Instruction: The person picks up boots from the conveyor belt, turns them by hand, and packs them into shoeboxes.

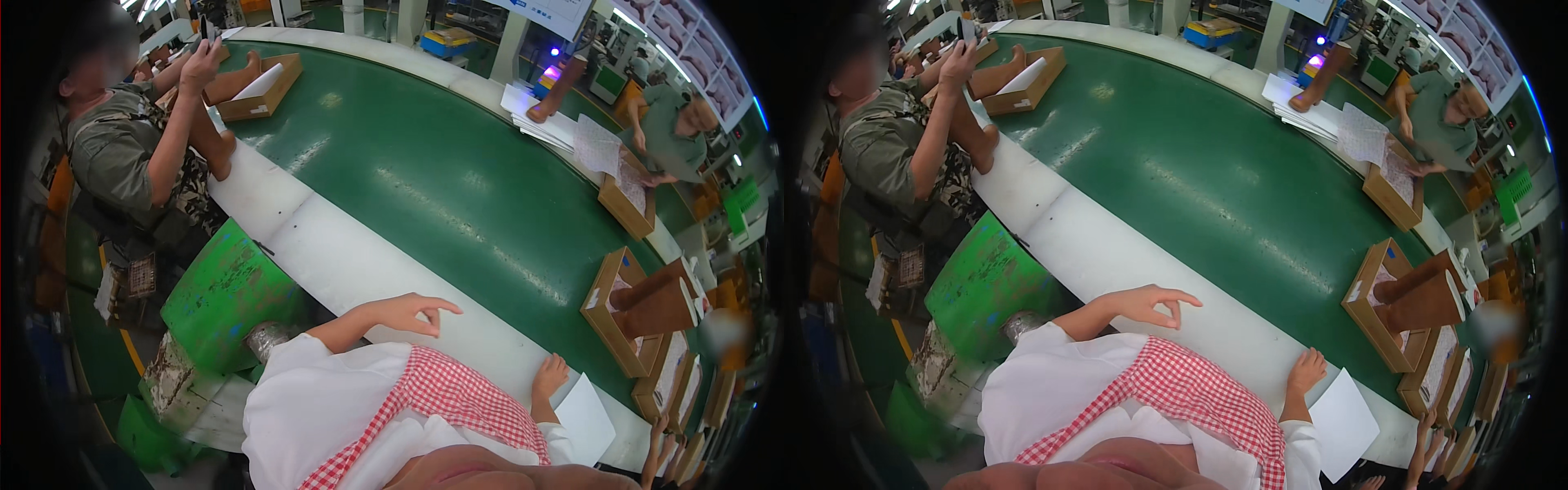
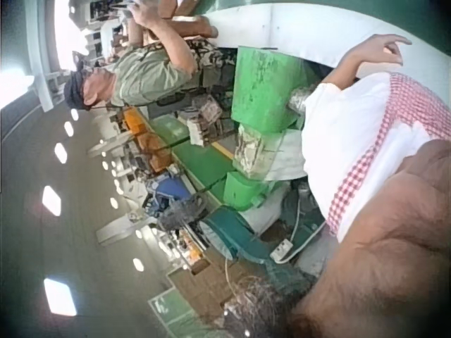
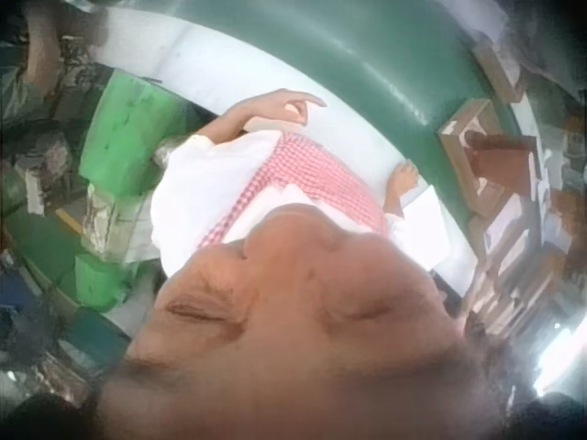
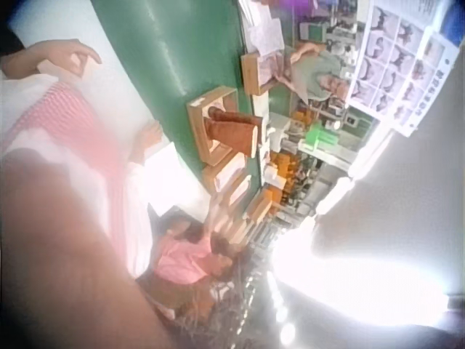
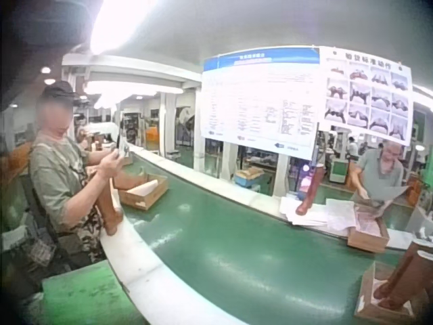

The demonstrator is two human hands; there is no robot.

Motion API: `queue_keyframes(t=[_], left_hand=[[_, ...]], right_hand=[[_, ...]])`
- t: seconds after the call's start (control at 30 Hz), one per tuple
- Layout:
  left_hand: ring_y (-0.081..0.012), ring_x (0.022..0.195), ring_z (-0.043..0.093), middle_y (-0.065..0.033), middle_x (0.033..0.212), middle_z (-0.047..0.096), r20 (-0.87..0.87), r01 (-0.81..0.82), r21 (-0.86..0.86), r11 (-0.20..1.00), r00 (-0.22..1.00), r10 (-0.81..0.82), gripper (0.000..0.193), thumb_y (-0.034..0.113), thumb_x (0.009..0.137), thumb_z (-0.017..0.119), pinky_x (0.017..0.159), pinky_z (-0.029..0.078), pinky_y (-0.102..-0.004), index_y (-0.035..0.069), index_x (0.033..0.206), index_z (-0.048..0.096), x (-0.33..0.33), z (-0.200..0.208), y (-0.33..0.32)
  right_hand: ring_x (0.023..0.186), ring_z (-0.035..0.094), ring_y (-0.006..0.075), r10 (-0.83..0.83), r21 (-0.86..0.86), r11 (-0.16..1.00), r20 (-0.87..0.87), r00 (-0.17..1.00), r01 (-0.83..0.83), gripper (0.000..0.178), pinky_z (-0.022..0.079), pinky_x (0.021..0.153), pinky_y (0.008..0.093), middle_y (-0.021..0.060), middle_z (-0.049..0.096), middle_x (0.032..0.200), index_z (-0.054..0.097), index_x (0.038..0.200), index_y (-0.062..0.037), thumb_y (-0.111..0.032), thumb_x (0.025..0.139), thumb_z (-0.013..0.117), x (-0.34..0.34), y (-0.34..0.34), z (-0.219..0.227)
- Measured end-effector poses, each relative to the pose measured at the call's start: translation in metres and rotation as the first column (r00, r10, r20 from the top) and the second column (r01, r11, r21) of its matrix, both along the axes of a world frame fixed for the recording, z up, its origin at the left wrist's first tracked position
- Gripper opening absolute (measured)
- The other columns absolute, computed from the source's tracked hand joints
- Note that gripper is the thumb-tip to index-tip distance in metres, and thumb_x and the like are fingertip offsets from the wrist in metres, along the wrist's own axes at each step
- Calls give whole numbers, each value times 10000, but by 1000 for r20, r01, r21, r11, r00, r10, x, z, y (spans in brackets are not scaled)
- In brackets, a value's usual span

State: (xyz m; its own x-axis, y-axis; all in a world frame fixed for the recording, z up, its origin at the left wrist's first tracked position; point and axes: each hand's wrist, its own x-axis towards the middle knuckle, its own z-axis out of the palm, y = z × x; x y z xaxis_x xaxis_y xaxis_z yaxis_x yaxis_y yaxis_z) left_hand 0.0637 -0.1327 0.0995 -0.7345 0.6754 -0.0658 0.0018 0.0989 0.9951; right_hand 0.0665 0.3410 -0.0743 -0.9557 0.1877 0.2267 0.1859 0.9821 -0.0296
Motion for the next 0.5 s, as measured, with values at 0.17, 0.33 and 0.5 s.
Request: queue_keyframes(t=[0.17,0.33,0.5], left_hand=[[-226,948,583,-116,1009,630,-251,188,601,777,967,-39,554,271,800,677,880,434,-370,36,1265,489,-13,78,16],[-292,838,589,-188,1016,619,-716,724,653,224,686,-129,374,344,884,567,668,465,-354,31,1083,617,-7,166,17],[-236,712,606,-142,923,646,-820,841,527,121,541,-188,426,420,850,602,591,468,-315,10,954,655,16,210,15]], right_hand=[[1113,438,270,41,-12,999,14,999,-41,304,325,898,438,85,527,1174,546,1144,-99,-258,886,517,-6,-1,-3],[1113,456,256,28,74,997,68,997,-33,306,376,873,419,80,519,1196,539,1159,-91,-275,930,453,-3,-15,19],[1110,463,261,25,65,997,73,997,-30,304,384,869,435,83,525,1194,543,1145,-86,-277,932,441,4,-13,31]])
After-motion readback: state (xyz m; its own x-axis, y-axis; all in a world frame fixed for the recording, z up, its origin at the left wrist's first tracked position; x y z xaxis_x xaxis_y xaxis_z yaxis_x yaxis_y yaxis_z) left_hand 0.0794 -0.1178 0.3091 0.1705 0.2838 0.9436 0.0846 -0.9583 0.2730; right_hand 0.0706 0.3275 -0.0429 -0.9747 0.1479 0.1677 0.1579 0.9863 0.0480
